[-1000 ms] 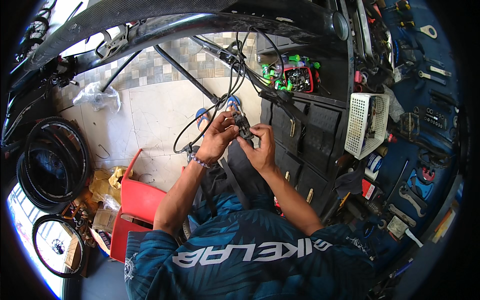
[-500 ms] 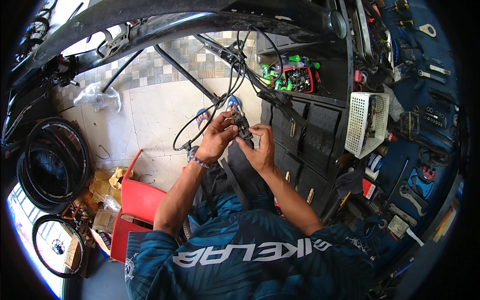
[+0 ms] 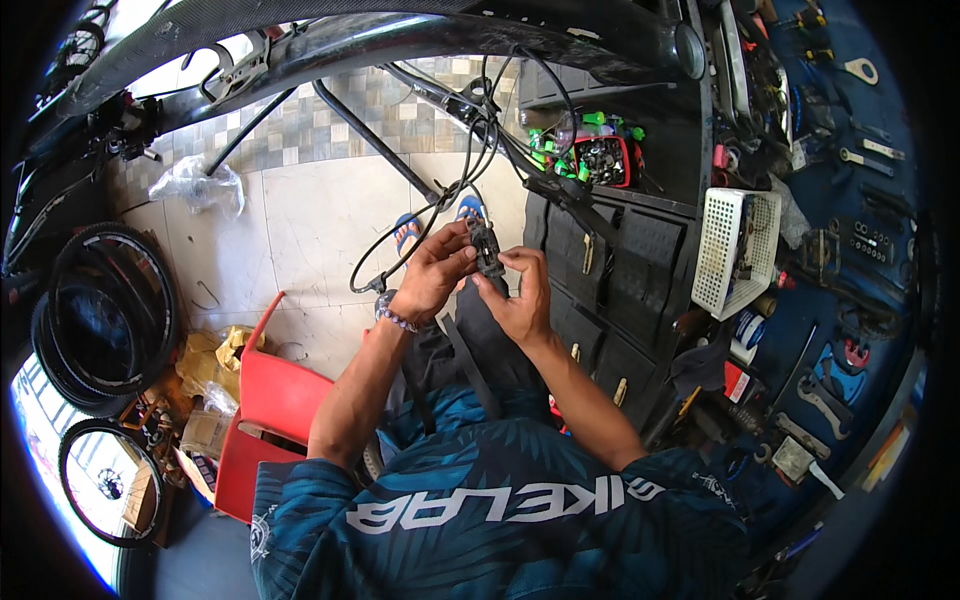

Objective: The person works on a bicycle mounted on a repair stand, using a hammer to tap the headset area and a screwdriver to adjust components near the handlebar stem. The person also handles brake cables and small parts, moving between the bike and a nearby tool bench.

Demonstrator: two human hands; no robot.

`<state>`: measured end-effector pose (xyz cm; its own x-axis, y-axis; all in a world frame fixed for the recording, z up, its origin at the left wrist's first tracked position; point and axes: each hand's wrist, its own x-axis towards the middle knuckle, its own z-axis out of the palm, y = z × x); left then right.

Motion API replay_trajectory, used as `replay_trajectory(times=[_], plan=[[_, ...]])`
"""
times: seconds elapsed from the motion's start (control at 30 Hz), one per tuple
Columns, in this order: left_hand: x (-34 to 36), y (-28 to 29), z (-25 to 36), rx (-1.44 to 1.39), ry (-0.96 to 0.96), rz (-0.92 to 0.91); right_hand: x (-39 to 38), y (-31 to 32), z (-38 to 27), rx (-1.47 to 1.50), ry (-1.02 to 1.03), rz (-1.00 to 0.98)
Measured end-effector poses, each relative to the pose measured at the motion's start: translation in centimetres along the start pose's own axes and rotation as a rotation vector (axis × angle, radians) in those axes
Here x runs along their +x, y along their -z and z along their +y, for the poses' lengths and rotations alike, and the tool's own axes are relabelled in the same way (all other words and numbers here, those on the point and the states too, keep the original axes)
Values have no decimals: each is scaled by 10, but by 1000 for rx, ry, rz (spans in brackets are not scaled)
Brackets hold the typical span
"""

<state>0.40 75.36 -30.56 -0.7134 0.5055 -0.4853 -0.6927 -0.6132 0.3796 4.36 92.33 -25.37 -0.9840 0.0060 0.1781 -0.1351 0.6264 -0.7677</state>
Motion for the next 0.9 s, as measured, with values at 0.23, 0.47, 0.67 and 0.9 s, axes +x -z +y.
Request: replay_trajectory(times=[0.23,0.47,0.67,0.9], plan=[[0,-2,2,41,-12,12,2,2,-1,-3,4,-11],[4,-4,1,71,-22,7,4,5,2,16,4,-11],[6,-7,6,14,-5,10,4,6,2,21,4,-18],[13,-12,12,3,-8,31,8,12,6,61,1,-31]])
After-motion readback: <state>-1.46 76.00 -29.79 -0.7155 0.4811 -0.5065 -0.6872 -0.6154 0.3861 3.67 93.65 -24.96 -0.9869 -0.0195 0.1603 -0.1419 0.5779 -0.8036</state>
